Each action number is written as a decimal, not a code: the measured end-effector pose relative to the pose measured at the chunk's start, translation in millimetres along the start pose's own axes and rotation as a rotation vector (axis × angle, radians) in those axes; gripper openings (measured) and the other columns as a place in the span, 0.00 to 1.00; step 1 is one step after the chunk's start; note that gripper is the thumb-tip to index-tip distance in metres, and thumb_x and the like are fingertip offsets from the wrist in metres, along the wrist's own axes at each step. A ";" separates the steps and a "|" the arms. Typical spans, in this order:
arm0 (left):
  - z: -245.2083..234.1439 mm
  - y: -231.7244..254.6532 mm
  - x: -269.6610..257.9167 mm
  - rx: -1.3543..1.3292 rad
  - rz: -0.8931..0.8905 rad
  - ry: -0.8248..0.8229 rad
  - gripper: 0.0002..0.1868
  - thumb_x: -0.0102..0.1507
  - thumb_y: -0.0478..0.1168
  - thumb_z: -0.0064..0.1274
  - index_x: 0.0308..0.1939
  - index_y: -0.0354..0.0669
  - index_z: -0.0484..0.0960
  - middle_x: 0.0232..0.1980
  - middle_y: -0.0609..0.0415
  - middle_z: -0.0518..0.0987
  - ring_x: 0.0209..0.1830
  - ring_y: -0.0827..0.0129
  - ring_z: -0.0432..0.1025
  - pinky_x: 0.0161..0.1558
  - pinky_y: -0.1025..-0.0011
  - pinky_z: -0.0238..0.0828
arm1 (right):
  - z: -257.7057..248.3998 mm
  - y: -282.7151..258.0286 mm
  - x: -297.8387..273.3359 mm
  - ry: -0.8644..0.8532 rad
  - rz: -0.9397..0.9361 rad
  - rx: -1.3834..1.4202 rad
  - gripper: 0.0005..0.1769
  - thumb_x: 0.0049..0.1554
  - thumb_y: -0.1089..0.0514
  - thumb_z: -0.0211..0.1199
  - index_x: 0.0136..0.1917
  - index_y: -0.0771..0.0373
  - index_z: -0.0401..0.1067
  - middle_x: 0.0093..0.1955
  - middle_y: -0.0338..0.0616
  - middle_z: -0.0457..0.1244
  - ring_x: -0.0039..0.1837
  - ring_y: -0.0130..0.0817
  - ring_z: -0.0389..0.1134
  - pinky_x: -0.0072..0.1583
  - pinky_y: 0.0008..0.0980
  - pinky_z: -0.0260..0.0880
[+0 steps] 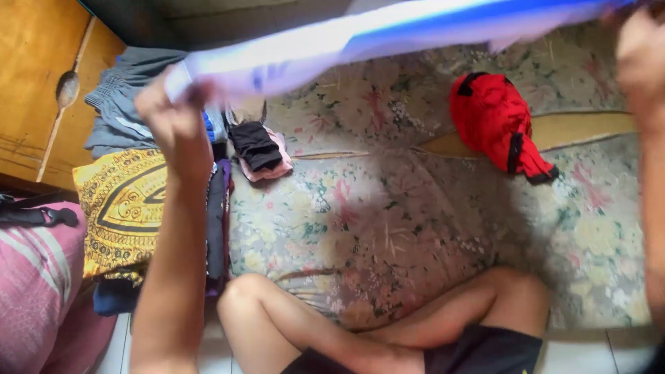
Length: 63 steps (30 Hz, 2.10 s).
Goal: Folding and stacking various items of laundry including shorts, underwear, and t-shirts while sitting on a mattress.
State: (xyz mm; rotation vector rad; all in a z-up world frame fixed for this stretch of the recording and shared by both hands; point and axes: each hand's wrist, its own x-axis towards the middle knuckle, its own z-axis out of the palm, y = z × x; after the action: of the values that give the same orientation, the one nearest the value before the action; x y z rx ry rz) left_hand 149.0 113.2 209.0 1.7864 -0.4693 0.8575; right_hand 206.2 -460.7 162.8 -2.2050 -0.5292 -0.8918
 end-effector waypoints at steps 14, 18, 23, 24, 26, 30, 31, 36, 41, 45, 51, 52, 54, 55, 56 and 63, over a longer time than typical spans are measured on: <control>-23.1 -88.6 -296.2 0.075 -0.910 -0.721 0.04 0.51 0.35 0.55 0.20 0.45 0.82 0.20 0.56 0.76 0.23 0.71 0.64 0.33 0.71 0.59 | 70.9 20.8 -341.6 -0.640 0.882 0.399 0.09 0.47 0.71 0.67 0.44 0.69 0.78 0.43 0.54 0.69 0.49 0.41 0.67 0.51 0.42 0.72; 3.1 -9.6 -223.8 -0.117 -1.036 -0.669 0.03 0.56 0.32 0.58 0.31 0.44 0.84 0.28 0.64 0.76 0.28 0.77 0.64 0.38 0.78 0.59 | 55.2 22.0 -349.9 -0.643 0.929 0.583 0.07 0.48 0.71 0.65 0.43 0.71 0.73 0.63 0.64 0.67 0.64 0.48 0.65 0.59 0.50 0.69; 48.7 -69.6 -169.1 -0.164 -0.836 -0.577 0.07 0.57 0.34 0.63 0.39 0.43 0.86 0.31 0.62 0.77 0.32 0.77 0.65 0.41 0.78 0.61 | 83.7 67.8 -360.4 -0.468 1.093 0.671 0.11 0.52 0.70 0.65 0.50 0.64 0.72 0.38 0.44 0.69 0.40 0.32 0.71 0.47 0.30 0.74; 62.3 -80.5 -153.4 -0.186 -0.818 -0.529 0.08 0.58 0.37 0.66 0.41 0.45 0.87 0.32 0.65 0.76 0.32 0.79 0.65 0.40 0.80 0.61 | 89.1 76.4 -357.1 -0.422 1.159 0.701 0.13 0.53 0.70 0.63 0.52 0.64 0.70 0.35 0.44 0.68 0.37 0.32 0.72 0.44 0.29 0.75; 88.4 -118.1 -116.2 -0.191 -0.785 -0.519 0.09 0.58 0.40 0.67 0.41 0.47 0.86 0.32 0.65 0.75 0.32 0.81 0.64 0.39 0.81 0.60 | 98.2 75.6 -331.9 -0.387 1.192 0.695 0.14 0.53 0.70 0.63 0.52 0.63 0.70 0.37 0.44 0.68 0.39 0.33 0.72 0.45 0.31 0.75; 160.0 -141.5 -35.0 -0.247 -0.787 -0.448 0.11 0.59 0.46 0.66 0.41 0.48 0.85 0.29 0.66 0.73 0.30 0.82 0.64 0.37 0.81 0.57 | 126.5 125.8 -319.4 -0.266 1.299 0.640 0.16 0.53 0.66 0.62 0.56 0.59 0.72 0.41 0.38 0.69 0.41 0.25 0.71 0.44 0.29 0.76; 180.1 -162.1 -25.5 -0.249 -0.781 -0.455 0.11 0.59 0.46 0.66 0.41 0.48 0.85 0.29 0.66 0.73 0.30 0.82 0.64 0.37 0.81 0.57 | 135.2 134.7 -324.3 -0.256 1.299 0.640 0.16 0.53 0.66 0.62 0.56 0.59 0.72 0.41 0.38 0.69 0.41 0.25 0.71 0.44 0.29 0.76; 278.9 -299.7 -24.5 0.082 -0.691 -0.660 0.10 0.54 0.44 0.60 0.38 0.51 0.88 0.35 0.56 0.79 0.38 0.69 0.70 0.41 0.71 0.62 | 167.0 137.3 -346.3 -0.204 1.502 0.399 0.18 0.51 0.66 0.64 0.56 0.63 0.75 0.45 0.49 0.67 0.44 0.39 0.70 0.43 0.39 0.77; 332.1 -375.4 -48.8 0.302 -0.469 -0.929 0.11 0.53 0.42 0.56 0.37 0.46 0.87 0.47 0.51 0.82 0.47 0.47 0.77 0.48 0.52 0.71 | 141.7 76.8 -280.6 -0.177 1.657 0.615 0.18 0.52 0.70 0.65 0.57 0.66 0.74 0.44 0.46 0.68 0.44 0.35 0.70 0.46 0.38 0.76; 344.5 -441.7 -78.2 0.487 -0.362 -0.998 0.09 0.53 0.39 0.59 0.36 0.53 0.90 0.47 0.61 0.84 0.49 0.56 0.79 0.50 0.57 0.76 | 136.2 65.8 -267.8 -0.250 1.577 0.622 0.15 0.51 0.70 0.70 0.53 0.67 0.76 0.40 0.42 0.68 0.41 0.31 0.71 0.44 0.32 0.76; 301.4 -337.2 -48.6 0.296 -0.558 -0.883 0.16 0.51 0.42 0.56 0.39 0.41 0.89 0.36 0.44 0.84 0.40 0.51 0.79 0.41 0.59 0.72 | 142.0 44.6 -253.4 -0.261 1.381 0.745 0.18 0.46 0.73 0.74 0.51 0.67 0.77 0.42 0.41 0.65 0.45 0.29 0.67 0.50 0.29 0.73; 293.2 -342.3 -46.3 0.299 -0.547 -0.881 0.16 0.51 0.42 0.56 0.39 0.41 0.89 0.36 0.44 0.84 0.40 0.51 0.79 0.41 0.59 0.72 | 147.7 47.6 -258.9 -0.253 1.373 0.749 0.18 0.46 0.73 0.74 0.51 0.67 0.77 0.42 0.41 0.65 0.45 0.29 0.67 0.50 0.29 0.73; 276.8 -349.5 -39.4 0.343 -0.567 -0.857 0.17 0.50 0.44 0.58 0.39 0.44 0.89 0.36 0.42 0.84 0.38 0.51 0.79 0.40 0.60 0.72 | 156.4 52.5 -267.6 -0.142 1.384 0.838 0.15 0.46 0.72 0.73 0.48 0.65 0.76 0.38 0.36 0.64 0.40 0.24 0.69 0.46 0.24 0.72; 268.8 -339.1 -31.0 0.345 -0.555 -0.854 0.17 0.50 0.44 0.58 0.39 0.44 0.89 0.36 0.42 0.84 0.38 0.51 0.79 0.40 0.60 0.72 | 153.2 51.6 -264.5 -0.135 1.374 0.842 0.15 0.46 0.72 0.73 0.48 0.65 0.76 0.38 0.36 0.64 0.40 0.24 0.69 0.46 0.24 0.72; 258.2 -328.9 -22.5 0.341 -0.557 -0.839 0.17 0.49 0.44 0.58 0.39 0.43 0.89 0.36 0.42 0.83 0.38 0.50 0.78 0.40 0.60 0.71 | 151.7 50.5 -261.2 -0.087 1.344 0.868 0.16 0.46 0.72 0.72 0.48 0.65 0.75 0.37 0.37 0.64 0.39 0.25 0.69 0.45 0.24 0.72; 153.3 -250.4 32.6 0.317 -0.474 -0.641 0.07 0.57 0.42 0.62 0.38 0.52 0.89 0.41 0.54 0.85 0.41 0.64 0.78 0.45 0.67 0.71 | 121.4 67.3 -229.8 0.120 0.984 0.751 0.18 0.54 0.67 0.70 0.57 0.62 0.68 0.41 0.34 0.65 0.44 0.17 0.67 0.48 0.17 0.68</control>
State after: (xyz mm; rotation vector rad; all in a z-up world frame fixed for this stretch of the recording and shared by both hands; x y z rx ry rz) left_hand 388.8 67.3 42.6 2.3350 -0.2927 0.0080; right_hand 142.7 -443.2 -97.4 -1.4067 0.2713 -0.2103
